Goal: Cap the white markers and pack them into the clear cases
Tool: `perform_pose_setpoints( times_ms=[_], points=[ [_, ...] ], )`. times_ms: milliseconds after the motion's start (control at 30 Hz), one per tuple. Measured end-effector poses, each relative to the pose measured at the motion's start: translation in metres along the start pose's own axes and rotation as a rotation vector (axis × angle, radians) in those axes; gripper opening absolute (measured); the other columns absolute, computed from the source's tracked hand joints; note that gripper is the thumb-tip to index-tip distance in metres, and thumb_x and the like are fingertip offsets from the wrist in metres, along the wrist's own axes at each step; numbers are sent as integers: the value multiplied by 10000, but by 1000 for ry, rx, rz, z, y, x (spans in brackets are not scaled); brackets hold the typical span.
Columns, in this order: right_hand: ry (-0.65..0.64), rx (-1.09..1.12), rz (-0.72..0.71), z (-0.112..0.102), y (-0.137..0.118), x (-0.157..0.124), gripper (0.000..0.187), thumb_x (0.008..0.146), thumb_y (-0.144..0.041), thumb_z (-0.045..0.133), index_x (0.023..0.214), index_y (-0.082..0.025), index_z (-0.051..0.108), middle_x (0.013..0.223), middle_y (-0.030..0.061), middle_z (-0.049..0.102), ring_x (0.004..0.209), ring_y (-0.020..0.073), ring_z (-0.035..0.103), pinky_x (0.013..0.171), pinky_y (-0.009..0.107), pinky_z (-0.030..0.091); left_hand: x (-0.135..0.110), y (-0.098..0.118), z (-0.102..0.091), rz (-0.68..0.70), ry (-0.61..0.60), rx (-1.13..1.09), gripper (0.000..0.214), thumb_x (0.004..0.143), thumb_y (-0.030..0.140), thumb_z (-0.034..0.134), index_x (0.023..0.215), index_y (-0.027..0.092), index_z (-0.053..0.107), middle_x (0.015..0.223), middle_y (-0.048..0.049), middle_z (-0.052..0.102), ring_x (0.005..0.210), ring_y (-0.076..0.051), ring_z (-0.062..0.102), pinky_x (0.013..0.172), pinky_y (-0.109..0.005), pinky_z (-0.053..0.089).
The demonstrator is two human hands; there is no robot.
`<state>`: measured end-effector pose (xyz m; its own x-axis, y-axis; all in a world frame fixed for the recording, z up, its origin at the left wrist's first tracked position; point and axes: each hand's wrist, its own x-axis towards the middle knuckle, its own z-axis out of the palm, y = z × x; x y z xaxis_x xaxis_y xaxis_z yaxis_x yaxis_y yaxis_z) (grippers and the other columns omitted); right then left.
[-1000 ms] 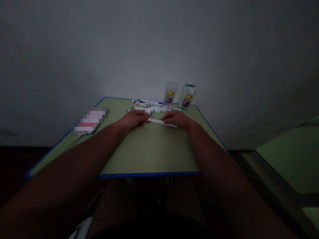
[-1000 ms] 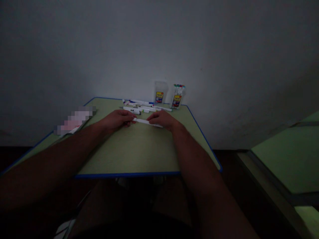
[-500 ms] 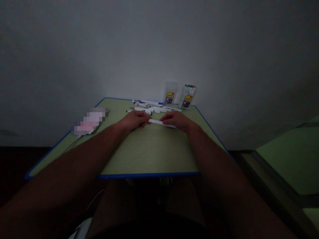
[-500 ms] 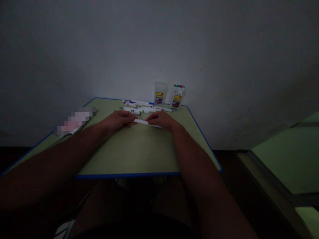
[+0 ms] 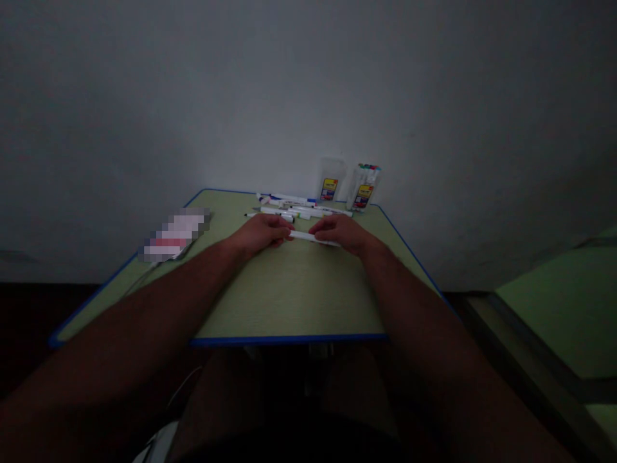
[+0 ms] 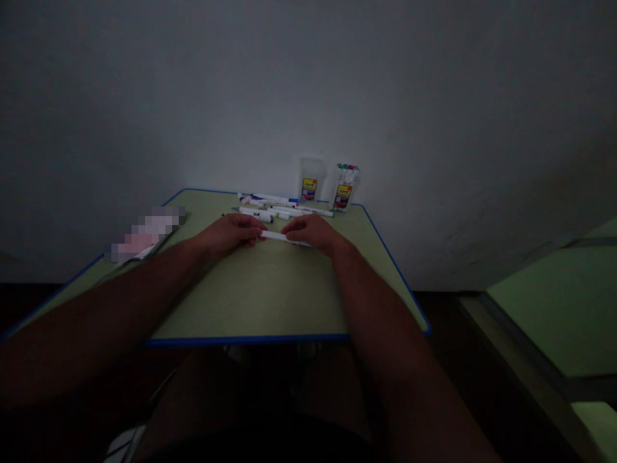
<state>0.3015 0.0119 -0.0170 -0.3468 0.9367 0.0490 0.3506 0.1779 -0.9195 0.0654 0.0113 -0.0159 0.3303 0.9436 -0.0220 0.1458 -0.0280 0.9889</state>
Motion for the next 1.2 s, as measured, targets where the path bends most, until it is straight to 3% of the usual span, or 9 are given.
perform_pose_setpoints(
  times_ms=[200,367,567,833,1200],
  points=[
    [73,63,-39,1,2,3,229,691,-316,783,854,-156,763,778,47,729,640,116,598,609,244,455,4,-1,-1,-34,-3,-70,138,732,104,656,836,130,743,649,-33,637,526,-98,514,492,-218,403],
    [170,190,-25,-5,-1,2,260,739,-391,758,851,-158,732,849,68,737,657,117,633,537,214,446,7,-1,-7,-44,115,-162,113,727,90,633,784,135,721,657,-48,626,522,-108,504,471,-228,386],
    [174,207,-77,-9,-2,-1,385,617,-251,823,977,-168,716,830,48,729,663,127,649,532,219,467,7,4,-13,-93,259,-190,135,739,79,612,797,150,709,651,-37,597,508,-105,483,462,-227,373],
    [188,181,-211,0,-3,2,341,632,-251,806,948,-169,708,711,11,705,632,125,639,568,243,493,9,1,-13,-133,241,-234,154,745,70,589,842,147,681,634,-18,571,487,-105,479,444,-221,394],
    [182,171,-192,2,-5,2,328,632,-267,815,926,-169,707,715,11,701,637,133,650,575,257,519,7,2,-13,-151,238,-238,165,804,61,559,853,158,683,634,-14,577,479,-101,486,460,-227,411]
  ],
)
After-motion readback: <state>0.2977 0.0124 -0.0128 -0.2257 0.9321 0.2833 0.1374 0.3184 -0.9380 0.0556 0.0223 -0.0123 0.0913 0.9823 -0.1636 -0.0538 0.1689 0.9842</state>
